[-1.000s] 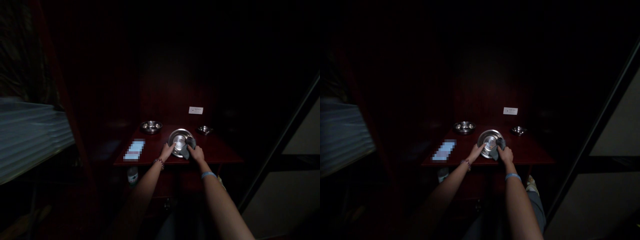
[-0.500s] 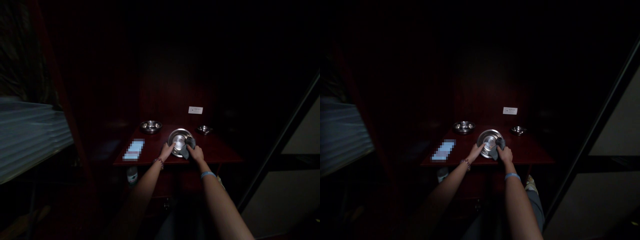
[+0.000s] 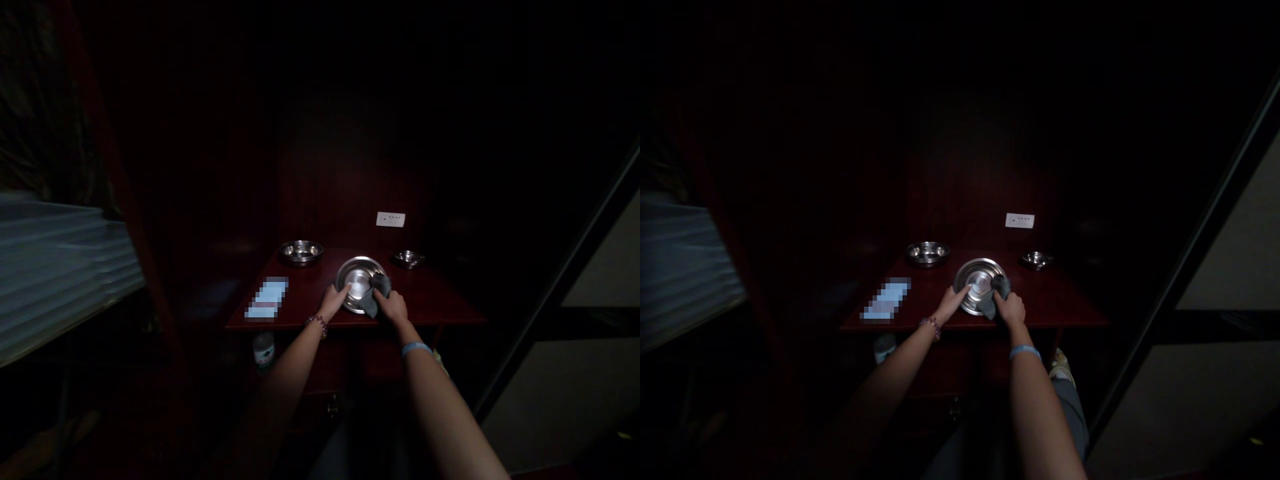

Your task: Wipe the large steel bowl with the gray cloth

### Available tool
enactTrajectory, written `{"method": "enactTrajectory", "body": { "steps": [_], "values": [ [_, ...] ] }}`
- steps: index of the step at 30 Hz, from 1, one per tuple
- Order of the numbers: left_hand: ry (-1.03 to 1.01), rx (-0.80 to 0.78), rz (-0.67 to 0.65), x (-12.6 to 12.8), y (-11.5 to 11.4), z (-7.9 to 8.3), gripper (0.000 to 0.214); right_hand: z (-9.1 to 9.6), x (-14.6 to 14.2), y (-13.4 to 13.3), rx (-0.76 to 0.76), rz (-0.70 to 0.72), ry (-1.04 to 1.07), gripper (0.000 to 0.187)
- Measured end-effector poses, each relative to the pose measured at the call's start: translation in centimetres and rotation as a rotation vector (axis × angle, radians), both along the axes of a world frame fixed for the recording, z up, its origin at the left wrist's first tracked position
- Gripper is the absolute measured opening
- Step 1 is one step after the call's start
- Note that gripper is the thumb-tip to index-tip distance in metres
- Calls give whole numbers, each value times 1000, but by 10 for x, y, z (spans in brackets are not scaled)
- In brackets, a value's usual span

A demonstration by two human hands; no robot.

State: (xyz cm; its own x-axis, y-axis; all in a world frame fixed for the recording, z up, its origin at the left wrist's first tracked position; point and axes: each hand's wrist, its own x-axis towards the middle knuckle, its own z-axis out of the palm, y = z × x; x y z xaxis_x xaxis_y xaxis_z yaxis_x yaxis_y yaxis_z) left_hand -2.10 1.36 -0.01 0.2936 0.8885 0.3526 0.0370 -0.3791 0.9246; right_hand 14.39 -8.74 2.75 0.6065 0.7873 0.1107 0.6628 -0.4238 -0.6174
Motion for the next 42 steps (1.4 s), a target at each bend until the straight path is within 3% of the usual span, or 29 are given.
{"method": "enactTrajectory", "body": {
  "steps": [42],
  "values": [
    [-27, -47, 17, -1, 0, 2, 43, 4, -7, -3, -17, -13, -28, 58]
  ]
}}
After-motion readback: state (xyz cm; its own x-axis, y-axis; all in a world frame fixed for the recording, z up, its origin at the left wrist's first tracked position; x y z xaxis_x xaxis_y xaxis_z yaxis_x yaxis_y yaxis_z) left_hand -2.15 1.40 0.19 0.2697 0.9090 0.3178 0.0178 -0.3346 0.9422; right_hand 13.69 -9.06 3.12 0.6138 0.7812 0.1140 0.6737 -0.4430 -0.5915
